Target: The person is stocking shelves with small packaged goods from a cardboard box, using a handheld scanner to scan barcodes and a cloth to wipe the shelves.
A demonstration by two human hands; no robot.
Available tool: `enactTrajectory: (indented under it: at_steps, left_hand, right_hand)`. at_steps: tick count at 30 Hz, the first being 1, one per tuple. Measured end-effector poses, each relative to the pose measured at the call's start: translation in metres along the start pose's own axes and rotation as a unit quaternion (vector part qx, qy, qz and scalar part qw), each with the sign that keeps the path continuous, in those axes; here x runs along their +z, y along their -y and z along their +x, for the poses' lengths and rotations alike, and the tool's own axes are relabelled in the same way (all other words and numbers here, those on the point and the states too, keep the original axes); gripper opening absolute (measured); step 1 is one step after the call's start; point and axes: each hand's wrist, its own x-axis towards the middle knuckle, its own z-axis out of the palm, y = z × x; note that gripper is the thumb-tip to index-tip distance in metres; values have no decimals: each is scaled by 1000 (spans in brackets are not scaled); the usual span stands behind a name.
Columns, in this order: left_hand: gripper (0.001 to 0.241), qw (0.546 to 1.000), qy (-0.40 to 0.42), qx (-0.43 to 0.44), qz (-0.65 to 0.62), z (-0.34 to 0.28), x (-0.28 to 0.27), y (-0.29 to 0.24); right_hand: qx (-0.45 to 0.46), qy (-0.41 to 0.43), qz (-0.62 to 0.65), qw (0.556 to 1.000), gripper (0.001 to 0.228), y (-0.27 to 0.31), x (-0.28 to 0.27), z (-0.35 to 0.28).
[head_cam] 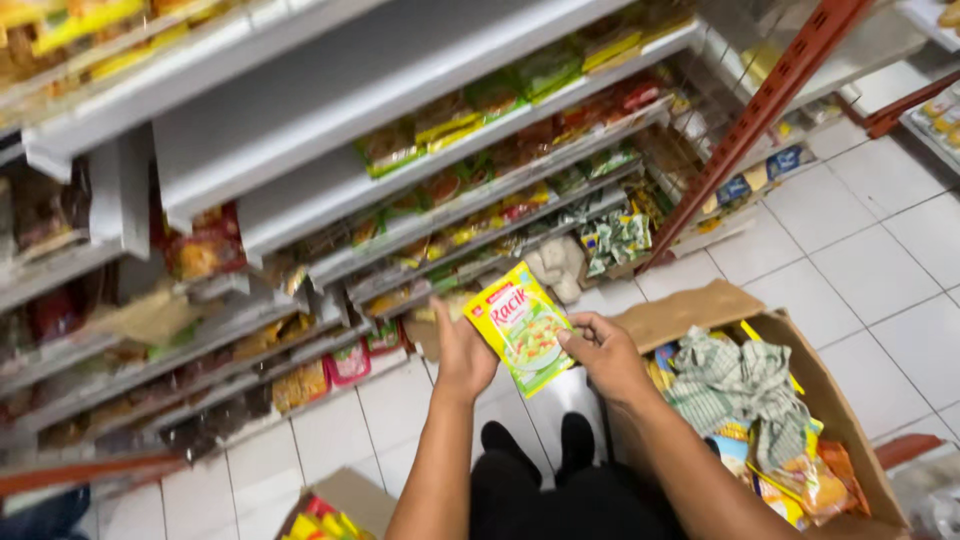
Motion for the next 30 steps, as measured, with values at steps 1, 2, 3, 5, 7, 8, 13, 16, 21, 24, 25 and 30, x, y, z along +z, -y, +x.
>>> enactTrajectory:
  at_steps: [1,2,3,5,7,8,13,16,21,24,25,30]
  left_hand:
    - [53,1000,19,-10,11,0,3,-9]
    - [53,999,29,-21,27,-2,6,-11]
    - [37,996,15,-16,86,0,9,-12]
    - [35,997,-7,-5,78,8,14,-15]
    - [34,997,-22,-3,70,18,20,-12]
    - [34,997,-15,-2,72,31,24,-18]
    - [35,991,3,20,131,64,25,-41]
    - [36,981,3,41,188,89,21,-55]
    - [34,939,19,105,327,136,14,-57]
    - [36,899,34,203,387,170,22,-59]
    - [37,868,18,241,435,182,28,-62]
    - [39,745,0,362,560,235,74,-82]
  right_hand:
    - [-12,4,1,1000,29,5,2,9]
    - [-19,6,1,1000,28,8,2,11]
    - [-26,8,0,1000,28,10,3,14]
    - [10,-18,25,999,32,12,13,22]
    - [26,-31,42,998,41,14,19,26]
    - [13,-30,48,998,49,18,21,35]
    - [-91,-48,-33,994,53,33,5,79]
    - [-142,-74,-13,987,51,52,-14,126]
    - [-240,-109,-68,962,54,108,-48,252]
    - [-218,-116,-67,967,54,135,-58,334]
    - [-169,-96,13,981,56,145,-61,360]
    - [-216,-101,-140,961,46,162,-67,445]
